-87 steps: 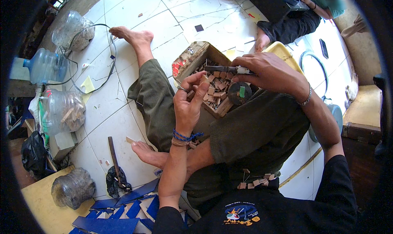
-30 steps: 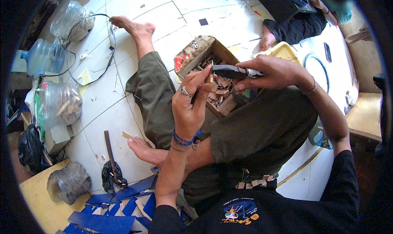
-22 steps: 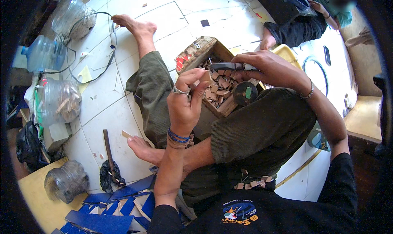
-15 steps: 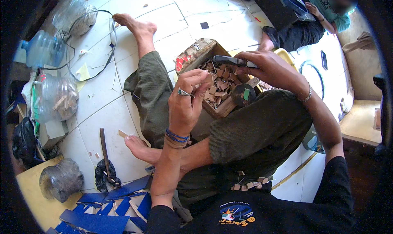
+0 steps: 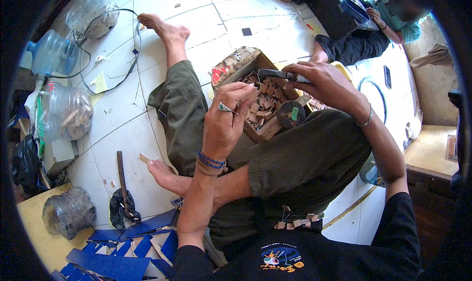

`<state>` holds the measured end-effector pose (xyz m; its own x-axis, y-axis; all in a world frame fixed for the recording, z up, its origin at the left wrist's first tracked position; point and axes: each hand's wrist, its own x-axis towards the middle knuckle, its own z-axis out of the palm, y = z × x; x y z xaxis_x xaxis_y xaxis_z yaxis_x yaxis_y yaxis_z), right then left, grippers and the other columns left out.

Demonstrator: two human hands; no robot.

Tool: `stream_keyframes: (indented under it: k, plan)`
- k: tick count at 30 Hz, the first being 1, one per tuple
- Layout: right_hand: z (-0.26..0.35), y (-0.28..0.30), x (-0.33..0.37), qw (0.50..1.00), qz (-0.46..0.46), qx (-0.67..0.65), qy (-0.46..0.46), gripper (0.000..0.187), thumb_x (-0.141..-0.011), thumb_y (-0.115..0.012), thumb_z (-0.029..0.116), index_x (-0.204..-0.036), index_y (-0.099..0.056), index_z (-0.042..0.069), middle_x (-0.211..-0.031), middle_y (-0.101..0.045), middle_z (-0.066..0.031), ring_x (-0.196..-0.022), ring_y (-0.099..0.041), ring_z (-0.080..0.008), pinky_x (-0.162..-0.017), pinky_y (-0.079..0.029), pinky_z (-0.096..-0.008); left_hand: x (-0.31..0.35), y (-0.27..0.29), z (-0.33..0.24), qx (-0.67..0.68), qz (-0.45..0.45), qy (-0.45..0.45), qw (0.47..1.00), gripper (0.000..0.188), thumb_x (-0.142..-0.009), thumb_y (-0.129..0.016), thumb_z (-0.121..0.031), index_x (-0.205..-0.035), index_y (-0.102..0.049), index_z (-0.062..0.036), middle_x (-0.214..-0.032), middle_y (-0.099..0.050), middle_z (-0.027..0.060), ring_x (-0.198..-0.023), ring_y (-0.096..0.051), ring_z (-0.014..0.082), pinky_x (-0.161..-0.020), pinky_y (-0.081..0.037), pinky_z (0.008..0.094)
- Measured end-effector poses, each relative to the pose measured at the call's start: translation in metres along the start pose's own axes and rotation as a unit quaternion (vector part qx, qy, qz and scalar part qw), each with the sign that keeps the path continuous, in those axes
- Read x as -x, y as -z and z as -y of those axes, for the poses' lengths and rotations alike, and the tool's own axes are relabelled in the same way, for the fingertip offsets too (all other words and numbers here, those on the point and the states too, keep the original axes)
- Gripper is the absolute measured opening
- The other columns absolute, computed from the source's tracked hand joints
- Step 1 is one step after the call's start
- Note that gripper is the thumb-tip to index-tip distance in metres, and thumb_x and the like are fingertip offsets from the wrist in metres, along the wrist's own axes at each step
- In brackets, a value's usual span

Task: The person sits on the floor and uses pliers to trim small wooden pieces one at a time. They hold each piece, adjust its position, and clip off small sections before placing the trimmed piece into a nearby container.

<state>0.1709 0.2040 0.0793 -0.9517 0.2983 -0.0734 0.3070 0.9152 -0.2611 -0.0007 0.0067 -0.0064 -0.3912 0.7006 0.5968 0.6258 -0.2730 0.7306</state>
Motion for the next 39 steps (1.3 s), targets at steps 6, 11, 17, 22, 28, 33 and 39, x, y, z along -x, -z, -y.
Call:
stream_keyframes:
  k: [6, 11, 17, 22, 28, 33, 39]
  plan:
    - [-0.002, -0.001, 0.001, 1.0, 0.0, 0.002, 0.003, 0.036, -0.098, -0.07, 0.031, -0.129, -0.068, 0.012, -0.1, -0.072, -0.0117, -0.09, -0.07, -0.0285, -0.077, -0.052, -0.0432, 0.002, -0.001, 0.001, -0.002, 0.01, -0.001, 1.0, 0.034, -0.092, -0.073, -0.002, -0.123, -0.064, -0.0111, -0.119, -0.066, 0.0093, -0.103, -0.071, 0.0291, -0.079, -0.062, 0.0377]
    - [-0.002, -0.001, -0.001, 1.0, 0.009, 0.012, 0.005, 0.035, -0.098, -0.069, 0.031, -0.128, -0.068, 0.013, -0.098, -0.072, -0.0114, -0.089, -0.07, -0.0279, -0.077, -0.052, -0.0431, 0.002, -0.003, 0.001, 0.012, 0.01, 0.003, 1.0, 0.035, -0.092, -0.073, -0.001, -0.124, -0.064, -0.0112, -0.119, -0.066, 0.0097, -0.104, -0.071, 0.0313, -0.08, -0.062, 0.0392]
    - [0.002, 0.003, 0.001, 0.999, 0.035, 0.018, -0.033, 0.035, -0.1, -0.068, 0.032, -0.128, -0.067, 0.012, -0.093, -0.072, -0.0133, -0.088, -0.07, -0.0292, -0.077, -0.051, -0.0436, 0.006, 0.0, 0.001, 0.032, 0.031, 0.079, 0.996, 0.035, -0.097, -0.071, -0.009, -0.132, -0.063, -0.0104, -0.114, -0.068, 0.0059, -0.082, -0.064, 0.0139, -0.069, -0.055, 0.029]
    - [0.003, 0.0, 0.0, 0.999, 0.016, -0.021, -0.023, 0.035, -0.099, -0.066, 0.036, -0.124, -0.066, 0.012, -0.086, -0.074, -0.0186, -0.085, -0.073, -0.0387, -0.077, -0.051, -0.0516, 0.008, -0.006, 0.002, 0.215, -0.013, 0.194, 0.957, 0.044, -0.102, -0.07, -0.018, -0.141, -0.055, -0.0064, -0.109, -0.069, 0.0069, -0.082, -0.059, 0.0072, -0.071, -0.052, 0.0256]
    - [0.003, -0.007, -0.003, 0.999, 0.038, 0.012, 0.007, 0.035, -0.101, -0.062, 0.034, -0.127, -0.061, 0.011, -0.091, -0.074, -0.0189, -0.084, -0.072, -0.0398, -0.074, -0.052, -0.0528, 0.012, -0.017, -0.005, 0.361, 0.009, 0.275, 0.891, 0.043, -0.106, -0.064, -0.023, -0.141, -0.052, -0.0024, -0.107, -0.072, 0.0084, -0.097, -0.066, 0.0099, -0.083, -0.055, 0.0251]
    - [0.007, -0.012, -0.007, 0.998, 0.054, 0.021, 0.021, 0.032, -0.099, -0.066, 0.028, -0.125, -0.063, 0.008, -0.095, -0.072, -0.0172, -0.083, -0.072, -0.035, -0.074, -0.052, -0.0482, 0.01, -0.013, -0.002, 0.316, 0.006, 0.324, 0.892, 0.035, -0.105, -0.065, -0.02, -0.133, -0.057, 0.0002, -0.104, -0.074, 0.0086, -0.097, -0.069, 0.0099, -0.084, -0.056, 0.0249]
    - [0.006, -0.015, -0.008, 0.999, 0.03, 0.023, 0.036, 0.033, -0.099, -0.063, 0.027, -0.126, -0.059, 0.007, -0.093, -0.071, -0.0186, -0.082, -0.071, -0.0408, -0.07, -0.052, -0.0522, 0.008, -0.011, -0.001, 0.302, 0.012, 0.325, 0.896, 0.028, -0.105, -0.065, -0.018, -0.126, -0.061, 0.0002, -0.104, -0.076, 0.0103, -0.095, -0.07, 0.0094, -0.082, -0.057, 0.024]
